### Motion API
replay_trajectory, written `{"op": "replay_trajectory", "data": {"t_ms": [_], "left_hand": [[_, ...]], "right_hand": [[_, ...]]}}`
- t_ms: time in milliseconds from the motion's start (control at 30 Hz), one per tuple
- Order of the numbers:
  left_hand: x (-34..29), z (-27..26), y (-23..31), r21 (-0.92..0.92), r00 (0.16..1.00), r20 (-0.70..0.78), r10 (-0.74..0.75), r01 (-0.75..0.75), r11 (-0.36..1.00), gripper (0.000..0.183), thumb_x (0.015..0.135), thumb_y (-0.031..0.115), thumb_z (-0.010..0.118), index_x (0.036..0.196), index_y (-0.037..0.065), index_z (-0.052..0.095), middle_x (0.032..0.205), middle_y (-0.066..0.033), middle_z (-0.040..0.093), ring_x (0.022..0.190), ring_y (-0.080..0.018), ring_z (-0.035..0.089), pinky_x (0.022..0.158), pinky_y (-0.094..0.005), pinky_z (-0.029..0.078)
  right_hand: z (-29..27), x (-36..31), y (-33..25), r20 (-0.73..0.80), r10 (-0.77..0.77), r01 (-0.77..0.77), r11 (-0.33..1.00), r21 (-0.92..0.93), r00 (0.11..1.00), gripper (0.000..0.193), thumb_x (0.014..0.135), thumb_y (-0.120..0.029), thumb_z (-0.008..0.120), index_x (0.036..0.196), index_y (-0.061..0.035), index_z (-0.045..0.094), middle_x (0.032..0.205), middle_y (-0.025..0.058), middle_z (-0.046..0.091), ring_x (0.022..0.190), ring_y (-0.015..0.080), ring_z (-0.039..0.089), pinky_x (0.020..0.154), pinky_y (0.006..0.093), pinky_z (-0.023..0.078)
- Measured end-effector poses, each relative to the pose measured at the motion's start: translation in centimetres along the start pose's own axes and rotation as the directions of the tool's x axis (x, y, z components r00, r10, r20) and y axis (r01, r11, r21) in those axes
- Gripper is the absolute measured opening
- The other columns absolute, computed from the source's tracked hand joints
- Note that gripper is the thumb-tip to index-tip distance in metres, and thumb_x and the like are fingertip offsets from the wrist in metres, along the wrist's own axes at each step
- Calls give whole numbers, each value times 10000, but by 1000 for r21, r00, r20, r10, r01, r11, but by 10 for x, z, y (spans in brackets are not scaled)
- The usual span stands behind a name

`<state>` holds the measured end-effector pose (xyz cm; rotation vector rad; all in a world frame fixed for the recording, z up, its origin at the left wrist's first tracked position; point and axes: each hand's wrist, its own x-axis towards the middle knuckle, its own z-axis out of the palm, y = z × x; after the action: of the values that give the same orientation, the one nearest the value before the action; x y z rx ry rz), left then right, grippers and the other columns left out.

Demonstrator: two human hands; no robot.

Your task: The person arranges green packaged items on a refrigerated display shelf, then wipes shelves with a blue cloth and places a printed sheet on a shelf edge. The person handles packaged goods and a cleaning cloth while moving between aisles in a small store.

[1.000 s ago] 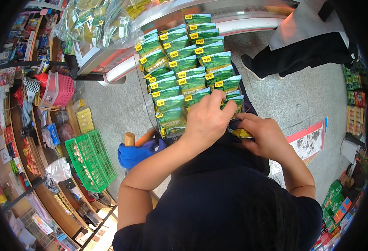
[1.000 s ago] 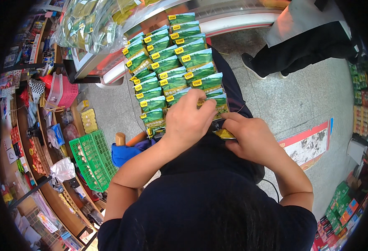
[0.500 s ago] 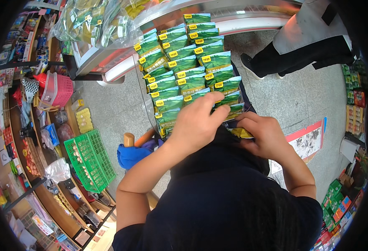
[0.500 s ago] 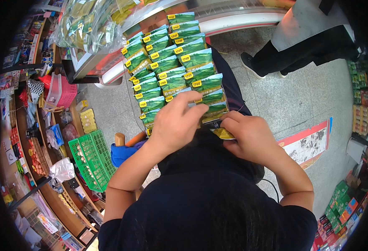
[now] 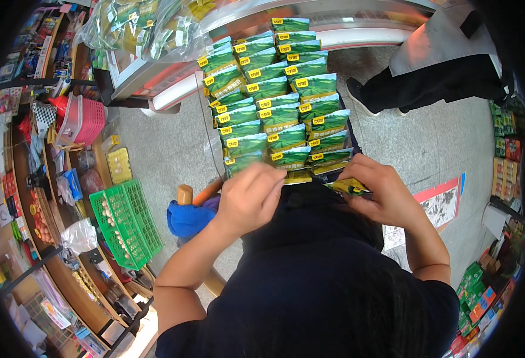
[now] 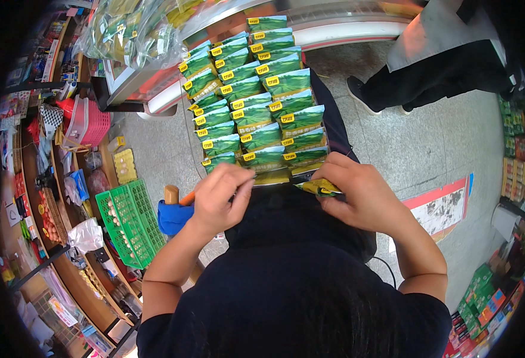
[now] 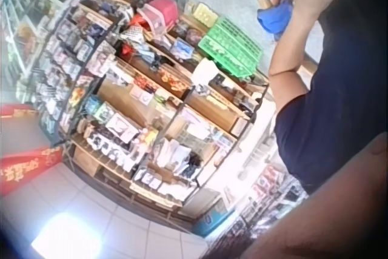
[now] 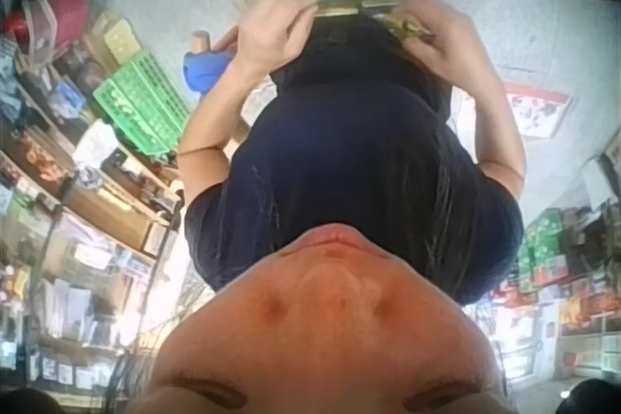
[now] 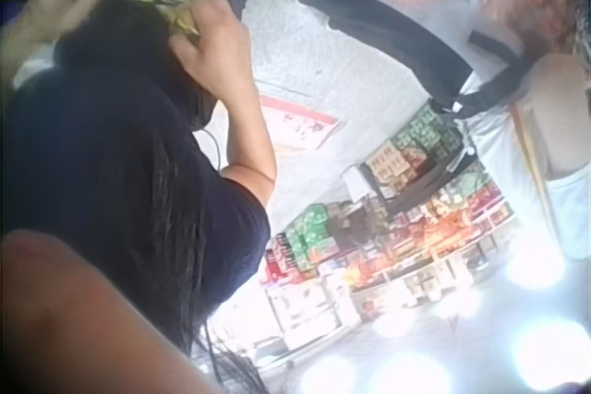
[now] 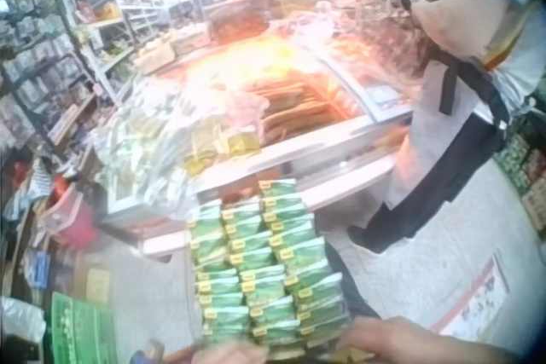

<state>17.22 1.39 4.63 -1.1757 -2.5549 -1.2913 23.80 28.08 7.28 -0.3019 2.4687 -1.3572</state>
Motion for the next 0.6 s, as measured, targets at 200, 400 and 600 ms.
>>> {"op": "replay_trajectory", "data": {"t_ms": [200, 400, 600], "left_hand": [[-30, 13, 2, 172, 993, 76, -91, 76, 982, 184, 733, 0, 743, 892, 19, 653, 767, -86, 567, 630, -246, 599, 544, -330, 479], [-44, 19, -10, 245, 996, 25, -90, 81, 966, 183, 725, 8, 755, 873, 32, 649, 754, -74, 537, 610, -242, 581, 527, -339, 471], [-41, 18, -10, 174, 994, -14, -111, 112, 978, 142, 777, 77, 738, 881, 61, 643, 785, -70, 547, 618, -255, 608, 541, -343, 500]], "right_hand": [[15, 16, -11, 26, -176, 176, 946, -271, 984, 365, 773, -130, 710, 1113, -86, 584, 941, 83, 598, 728, 293, 639, 614, 385, 517], [44, 38, -5, -78, -337, 286, 884, -371, 938, 419, 759, -116, 753, 1146, -66, 601, 927, 70, 636, 693, 263, 652, 575, 344, 522], [54, 48, 13, -257, -483, 349, 834, -428, 837, 271, 746, -75, 679, 1013, -54, 644, 864, 44, 595, 653, 211, 632, 555, 318, 508]]}}
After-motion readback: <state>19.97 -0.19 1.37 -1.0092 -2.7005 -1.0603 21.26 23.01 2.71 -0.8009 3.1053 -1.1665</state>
